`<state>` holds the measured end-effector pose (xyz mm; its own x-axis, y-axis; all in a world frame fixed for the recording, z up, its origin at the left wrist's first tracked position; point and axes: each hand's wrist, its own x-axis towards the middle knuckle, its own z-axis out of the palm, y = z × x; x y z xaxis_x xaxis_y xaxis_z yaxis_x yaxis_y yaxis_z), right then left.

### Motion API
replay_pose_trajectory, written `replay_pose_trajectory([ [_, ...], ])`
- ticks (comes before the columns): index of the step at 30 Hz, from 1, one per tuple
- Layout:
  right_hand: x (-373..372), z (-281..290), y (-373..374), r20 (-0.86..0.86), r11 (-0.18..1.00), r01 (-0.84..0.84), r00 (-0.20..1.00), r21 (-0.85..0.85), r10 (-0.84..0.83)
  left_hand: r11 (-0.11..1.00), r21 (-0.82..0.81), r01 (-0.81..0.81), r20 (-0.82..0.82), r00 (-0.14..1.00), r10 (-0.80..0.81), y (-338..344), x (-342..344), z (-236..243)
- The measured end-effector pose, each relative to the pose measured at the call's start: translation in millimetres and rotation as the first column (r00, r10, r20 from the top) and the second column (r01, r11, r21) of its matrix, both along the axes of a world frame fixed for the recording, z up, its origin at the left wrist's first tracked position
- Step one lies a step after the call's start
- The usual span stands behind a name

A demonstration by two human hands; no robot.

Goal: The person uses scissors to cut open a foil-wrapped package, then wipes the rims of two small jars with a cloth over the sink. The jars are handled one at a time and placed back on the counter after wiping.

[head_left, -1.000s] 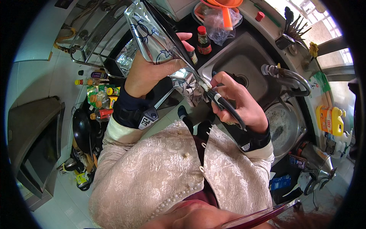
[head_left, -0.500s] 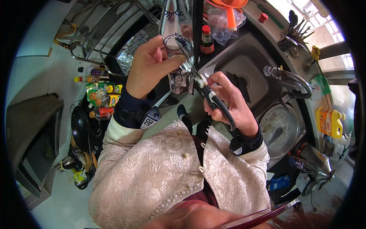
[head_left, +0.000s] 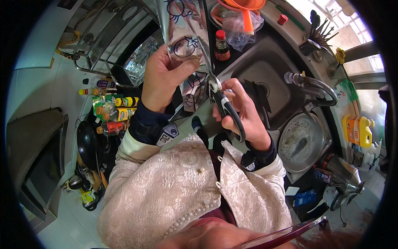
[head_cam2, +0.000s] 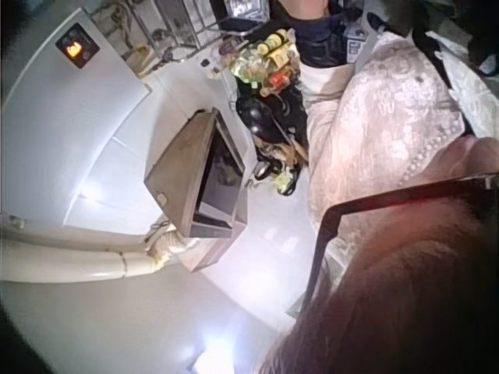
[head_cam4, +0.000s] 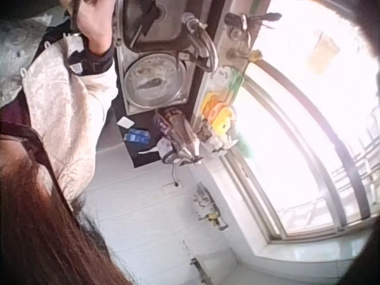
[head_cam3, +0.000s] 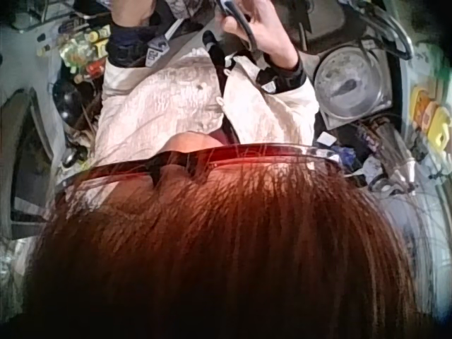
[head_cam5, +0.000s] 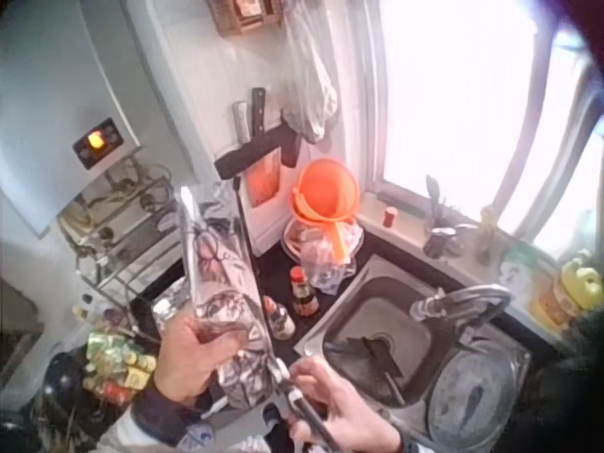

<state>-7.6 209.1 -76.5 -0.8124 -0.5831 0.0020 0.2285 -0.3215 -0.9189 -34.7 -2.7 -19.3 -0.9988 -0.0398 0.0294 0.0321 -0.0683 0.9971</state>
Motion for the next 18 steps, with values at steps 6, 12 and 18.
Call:
replay_pose_trajectory([
  [6,-3,-10,-8,0.000,0.995,0.066,0.998,-0.074,-0.066,0.997,-0.071,-0.014,-0.023,1.000,0.012,3,-5,-2],
  [12,-8,-18,-11,0.025,0.988,0.104,0.994,-0.118,-0.102,0.996,-0.087,0.021,-0.088,0.996,-0.029,5,-9,-2],
  [18,-12,-18,-9,-0.006,0.987,0.143,0.990,-0.070,-0.144,0.983,-0.179,0.037,-0.066,0.997,-0.050,1,-15,-5],
])
